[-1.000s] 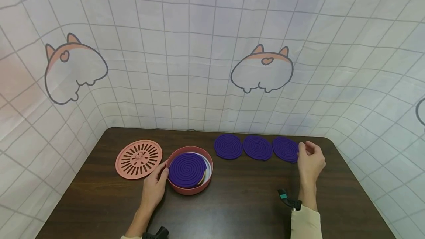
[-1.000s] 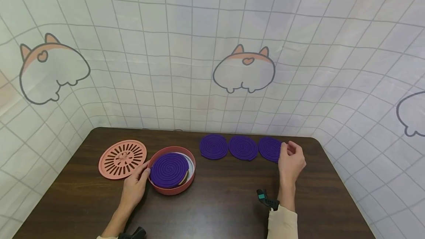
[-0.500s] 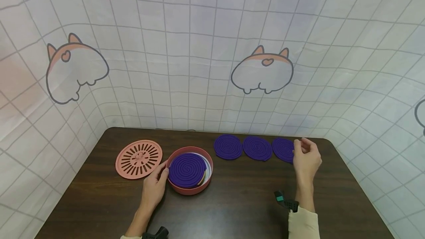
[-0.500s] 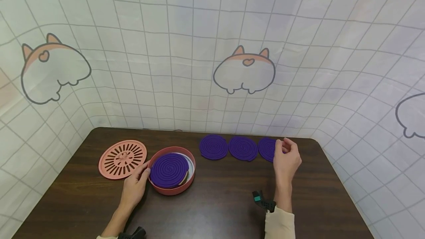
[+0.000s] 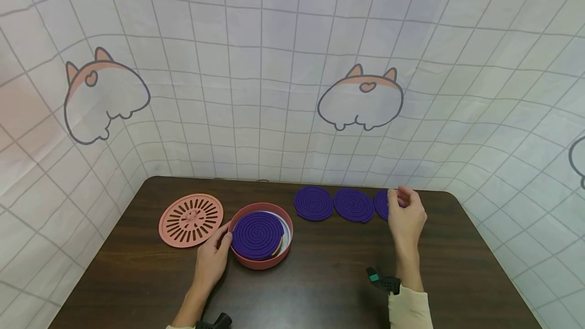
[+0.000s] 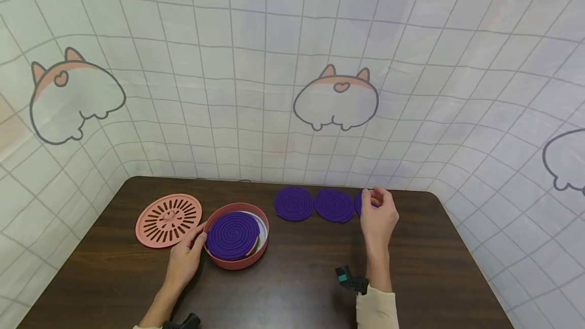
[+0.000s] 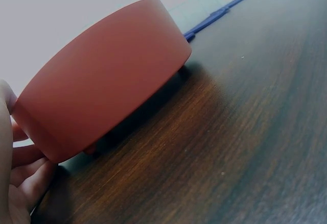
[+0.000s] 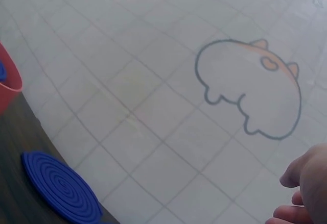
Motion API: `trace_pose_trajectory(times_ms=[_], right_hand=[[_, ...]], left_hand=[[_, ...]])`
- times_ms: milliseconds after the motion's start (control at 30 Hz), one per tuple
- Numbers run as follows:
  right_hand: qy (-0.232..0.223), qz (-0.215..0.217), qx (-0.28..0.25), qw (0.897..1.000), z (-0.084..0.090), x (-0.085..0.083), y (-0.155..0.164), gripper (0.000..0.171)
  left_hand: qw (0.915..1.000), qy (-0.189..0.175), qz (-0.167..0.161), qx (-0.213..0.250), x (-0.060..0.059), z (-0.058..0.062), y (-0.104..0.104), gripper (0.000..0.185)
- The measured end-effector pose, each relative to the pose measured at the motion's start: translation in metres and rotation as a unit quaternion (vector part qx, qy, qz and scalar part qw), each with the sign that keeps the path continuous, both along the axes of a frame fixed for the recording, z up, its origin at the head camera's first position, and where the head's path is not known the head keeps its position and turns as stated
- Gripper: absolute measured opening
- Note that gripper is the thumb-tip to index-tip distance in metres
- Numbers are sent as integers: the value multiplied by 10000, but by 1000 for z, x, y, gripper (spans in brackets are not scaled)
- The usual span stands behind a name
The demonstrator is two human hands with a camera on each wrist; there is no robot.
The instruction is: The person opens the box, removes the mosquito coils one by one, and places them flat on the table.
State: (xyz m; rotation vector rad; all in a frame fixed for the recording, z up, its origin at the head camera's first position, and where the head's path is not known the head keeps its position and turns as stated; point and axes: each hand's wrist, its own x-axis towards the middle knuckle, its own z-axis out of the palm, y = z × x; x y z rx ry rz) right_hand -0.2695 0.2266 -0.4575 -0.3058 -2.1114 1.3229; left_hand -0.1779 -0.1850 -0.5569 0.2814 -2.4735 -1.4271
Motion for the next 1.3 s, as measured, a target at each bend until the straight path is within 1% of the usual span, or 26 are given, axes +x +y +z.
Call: trace_pose_trajectory(times_ms=[267,667,1000,1300], right_hand=[[-103,454,127,9988,3,4,-17,36],[-79,675,233,9974,4,12,-35,37],[-162,987,63,9950,2,13,-60,33],[-155,1279,-155,9915,1,11,-82,31]], left_hand=[[10000,-15,-9,14,0,0,-1,41],[10000,22,-6,64,1,1,1,41],[10000,-2,45,59,1,0,0,40],[10000,63,26,22,1,1,1,39]])
